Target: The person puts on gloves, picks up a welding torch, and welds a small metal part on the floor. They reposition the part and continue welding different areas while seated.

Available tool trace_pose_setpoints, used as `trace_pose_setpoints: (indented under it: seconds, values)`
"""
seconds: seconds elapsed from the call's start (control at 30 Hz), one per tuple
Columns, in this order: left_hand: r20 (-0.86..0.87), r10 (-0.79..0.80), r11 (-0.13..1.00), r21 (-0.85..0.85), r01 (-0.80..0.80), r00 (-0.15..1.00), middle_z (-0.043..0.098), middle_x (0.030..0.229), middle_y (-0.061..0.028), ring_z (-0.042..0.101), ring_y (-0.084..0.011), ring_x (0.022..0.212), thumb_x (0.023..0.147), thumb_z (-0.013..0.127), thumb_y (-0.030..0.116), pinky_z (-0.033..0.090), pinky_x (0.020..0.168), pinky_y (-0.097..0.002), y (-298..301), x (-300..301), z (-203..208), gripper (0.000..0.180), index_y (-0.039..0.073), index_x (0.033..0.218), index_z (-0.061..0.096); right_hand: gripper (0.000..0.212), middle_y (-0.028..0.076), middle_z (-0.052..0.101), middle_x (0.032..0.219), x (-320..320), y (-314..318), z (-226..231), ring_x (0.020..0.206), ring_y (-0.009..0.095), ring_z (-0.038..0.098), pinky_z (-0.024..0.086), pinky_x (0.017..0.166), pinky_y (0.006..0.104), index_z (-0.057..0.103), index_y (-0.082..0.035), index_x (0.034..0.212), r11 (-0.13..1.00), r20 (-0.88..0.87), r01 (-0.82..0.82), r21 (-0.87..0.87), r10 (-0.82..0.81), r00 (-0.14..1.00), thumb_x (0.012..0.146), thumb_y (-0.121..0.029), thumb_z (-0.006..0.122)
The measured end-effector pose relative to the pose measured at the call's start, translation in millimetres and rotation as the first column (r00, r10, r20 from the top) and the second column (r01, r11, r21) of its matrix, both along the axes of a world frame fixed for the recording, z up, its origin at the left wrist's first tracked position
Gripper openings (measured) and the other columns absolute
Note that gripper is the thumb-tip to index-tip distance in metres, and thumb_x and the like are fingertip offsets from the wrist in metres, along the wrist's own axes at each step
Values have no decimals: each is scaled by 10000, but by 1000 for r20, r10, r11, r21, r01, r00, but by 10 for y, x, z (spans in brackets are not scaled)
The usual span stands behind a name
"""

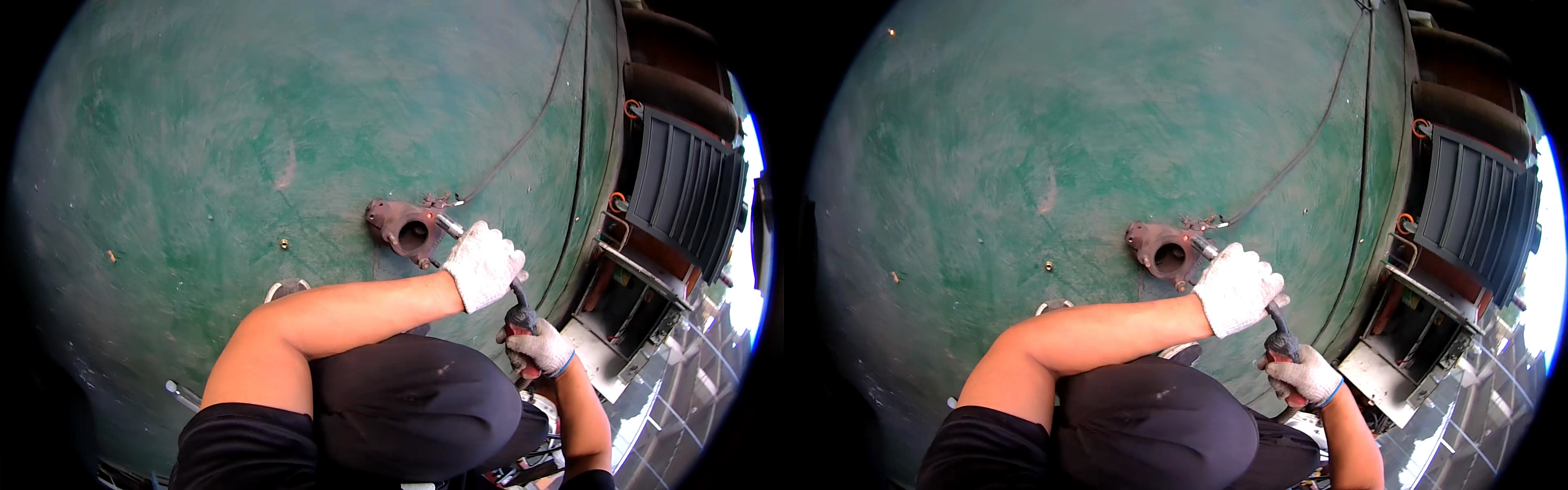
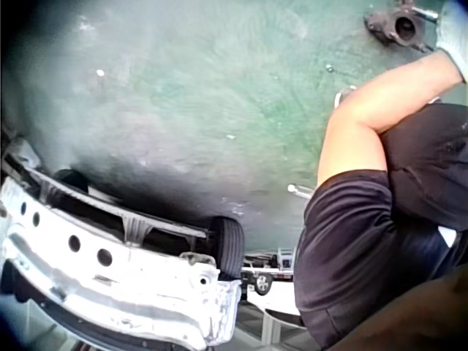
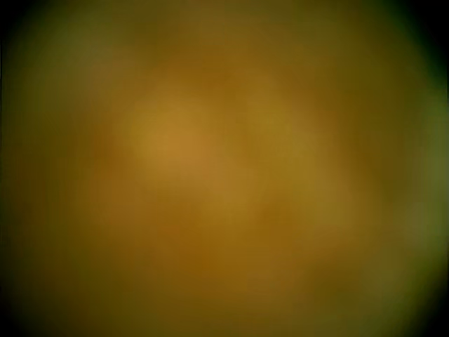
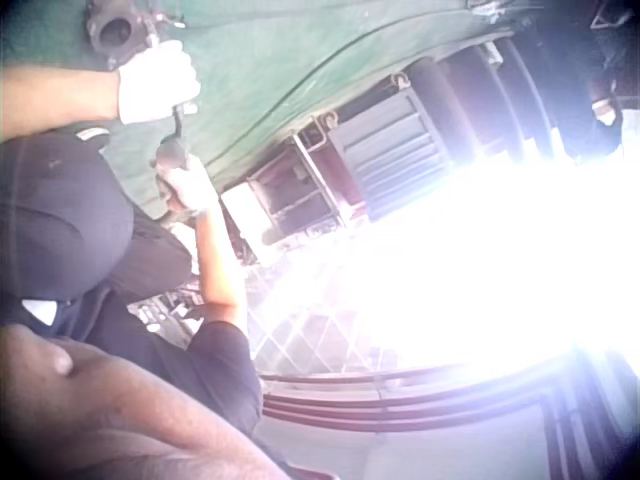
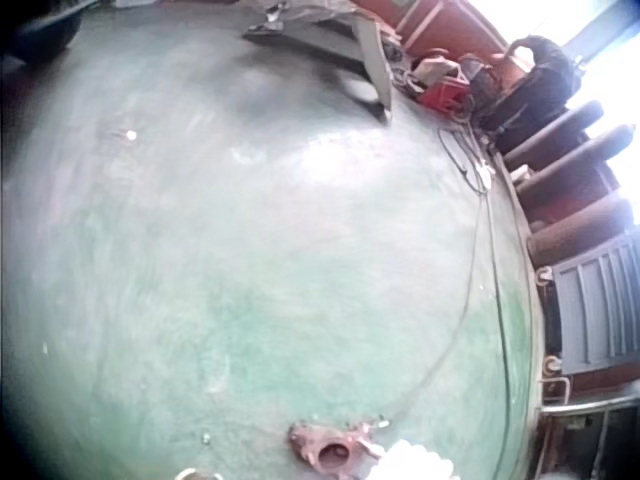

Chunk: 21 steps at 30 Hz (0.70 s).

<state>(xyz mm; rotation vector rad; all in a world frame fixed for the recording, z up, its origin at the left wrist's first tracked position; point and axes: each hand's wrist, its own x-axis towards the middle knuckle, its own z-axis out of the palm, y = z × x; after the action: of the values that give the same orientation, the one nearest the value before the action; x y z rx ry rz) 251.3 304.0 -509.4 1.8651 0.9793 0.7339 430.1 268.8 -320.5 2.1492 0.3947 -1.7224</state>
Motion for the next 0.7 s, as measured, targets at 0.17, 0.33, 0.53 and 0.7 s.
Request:
trace_pose_setpoints:
  seconds: [0.17,0.33,0.53,0.7]
  values:
    - [28,-7,1000,15,6,1000,714,824,-28,709,-244,875,1011,700,471,473,819,-456,-169,-15,-64,304,199,877,717,283,11,663,800,-115,-203,-59,614,121,623,495,542,295,743,-5,1225,983,106,-177,42,172,979,988,-155,780]
    - [39,-48,999,26,47,998,715,845,-14,703,-230,896,995,711,437,472,821,-444,-227,-46,-102,260,208,870,723,322,40,763,939,25,-507,-240,795,123,698,585,750,326,784,-6,1216,944,197,-308,122,281,939,948,-182,817]
    - [81,-34,999,30,31,996,713,845,-13,700,-225,896,974,714,398,472,816,-438,-259,-82,-151,212,214,871,738,311,98,810,1032,192,-650,-297,982,184,741,596,968,385,792,-10,1179,922,198,-357,153,325,925,933,-197,827]
    - [71,-55,998,37,53,996,716,863,-11,703,-223,907,969,702,366,474,823,-434,-238,-117,-135,179,221,873,741,319,103,813,1027,175,-627,-282,973,186,743,598,955,386,794,-15,1168,914,205,-377,148,345,916,924,-214,837]
